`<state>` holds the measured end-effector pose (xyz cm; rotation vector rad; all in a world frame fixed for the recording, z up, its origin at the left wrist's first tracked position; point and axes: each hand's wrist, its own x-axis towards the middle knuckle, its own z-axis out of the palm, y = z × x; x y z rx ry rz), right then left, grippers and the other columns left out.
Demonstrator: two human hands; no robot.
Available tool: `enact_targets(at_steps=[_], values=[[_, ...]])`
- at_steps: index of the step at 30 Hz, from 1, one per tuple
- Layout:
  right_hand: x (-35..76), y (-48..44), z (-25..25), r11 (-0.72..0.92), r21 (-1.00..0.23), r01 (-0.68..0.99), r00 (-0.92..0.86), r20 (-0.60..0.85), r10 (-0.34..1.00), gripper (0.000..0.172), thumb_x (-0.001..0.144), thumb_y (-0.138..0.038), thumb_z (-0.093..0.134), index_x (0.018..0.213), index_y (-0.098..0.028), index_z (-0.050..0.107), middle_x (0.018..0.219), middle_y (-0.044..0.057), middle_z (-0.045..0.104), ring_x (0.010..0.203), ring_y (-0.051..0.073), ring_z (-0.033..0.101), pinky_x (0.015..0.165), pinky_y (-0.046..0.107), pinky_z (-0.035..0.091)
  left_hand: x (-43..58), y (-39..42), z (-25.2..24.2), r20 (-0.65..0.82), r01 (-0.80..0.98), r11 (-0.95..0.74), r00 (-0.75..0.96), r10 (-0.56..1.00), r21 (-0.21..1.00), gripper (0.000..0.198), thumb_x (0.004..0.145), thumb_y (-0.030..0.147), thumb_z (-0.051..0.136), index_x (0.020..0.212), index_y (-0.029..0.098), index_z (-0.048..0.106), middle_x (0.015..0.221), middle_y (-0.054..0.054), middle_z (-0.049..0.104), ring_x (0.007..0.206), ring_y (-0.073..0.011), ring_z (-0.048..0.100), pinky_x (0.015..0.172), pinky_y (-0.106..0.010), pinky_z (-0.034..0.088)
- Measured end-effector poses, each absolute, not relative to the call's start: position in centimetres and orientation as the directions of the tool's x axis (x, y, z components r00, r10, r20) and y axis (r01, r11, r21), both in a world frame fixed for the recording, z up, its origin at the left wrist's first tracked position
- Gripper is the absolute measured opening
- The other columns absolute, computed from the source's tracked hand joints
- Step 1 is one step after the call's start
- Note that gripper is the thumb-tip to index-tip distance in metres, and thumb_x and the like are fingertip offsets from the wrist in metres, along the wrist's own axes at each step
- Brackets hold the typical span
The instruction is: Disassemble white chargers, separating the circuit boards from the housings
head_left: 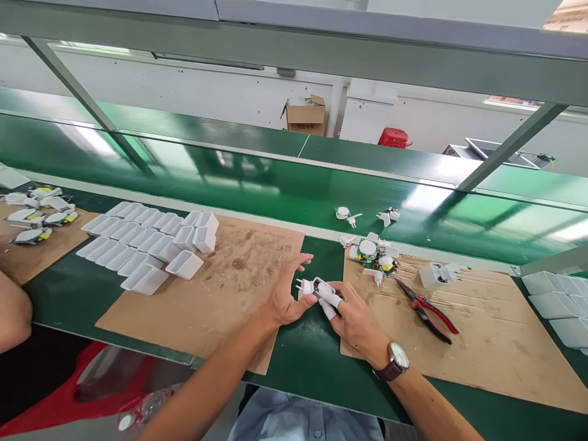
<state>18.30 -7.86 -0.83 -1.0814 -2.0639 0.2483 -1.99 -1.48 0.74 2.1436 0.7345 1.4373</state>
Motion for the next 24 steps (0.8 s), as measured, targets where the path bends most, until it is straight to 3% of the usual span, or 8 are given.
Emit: enact_targets(at_steps=[4, 8, 18, 24], values=[[18.8, -7.8, 0.1, 0.625, -0.533, 0.570, -0.241, 0.619, 0.747, 0.054, 0.095, -0.005, 0.058, 0.143, -0.029, 0.053, 0.125, 0.013, 0.064, 0.107, 0.026, 0.064, 0.084, 0.043, 0.061, -2.1, -1.4, 0.5, 0.722, 0.158, -0.758, 0.231, 0.652, 0.633, 0.068, 0.099, 0.064, 0.050, 0.151, 0.020, 0.042, 0.137, -0.018, 0.058, 0.113, -0.0283, 0.061, 0.090, -0.044, 0.052], [19.0, -7.5, -0.4, 0.591, -0.509, 0.626, -0.300, 0.543, 0.785, 0.046, 0.093, -0.003, 0.054, 0.133, -0.027, 0.060, 0.119, 0.013, 0.065, 0.101, 0.027, 0.065, 0.080, 0.042, 0.061, -2.1, -1.3, 0.0, 0.729, 0.147, -0.747, 0.163, 0.665, 0.648, 0.068, 0.099, 0.065, 0.048, 0.150, 0.020, 0.043, 0.136, -0.017, 0.059, 0.111, -0.0277, 0.061, 0.090, -0.044, 0.051], [18.9, -7.2, -1.6, 0.622, -0.494, 0.608, -0.249, 0.625, 0.740, 0.037, 0.096, -0.008, 0.055, 0.127, -0.027, 0.061, 0.122, 0.013, 0.064, 0.105, 0.026, 0.065, 0.081, 0.041, 0.061, -2.1, -1.3, 0.2, 0.684, 0.194, -0.714, 0.204, 0.701, 0.673, 0.064, 0.100, 0.063, 0.046, 0.148, 0.020, 0.043, 0.134, -0.016, 0.059, 0.111, -0.0263, 0.060, 0.092, -0.044, 0.051], [19.0, -7.0, -1.2, 0.584, -0.543, 0.603, -0.276, 0.545, 0.792, 0.042, 0.092, -0.005, 0.053, 0.127, -0.027, 0.063, 0.117, 0.011, 0.067, 0.099, 0.025, 0.067, 0.080, 0.040, 0.062, -2.0, -1.2, -0.3, 0.670, 0.197, -0.701, 0.205, 0.714, 0.686, 0.064, 0.100, 0.063, 0.045, 0.148, 0.020, 0.044, 0.134, -0.017, 0.059, 0.109, -0.0270, 0.060, 0.093, -0.047, 0.051]])
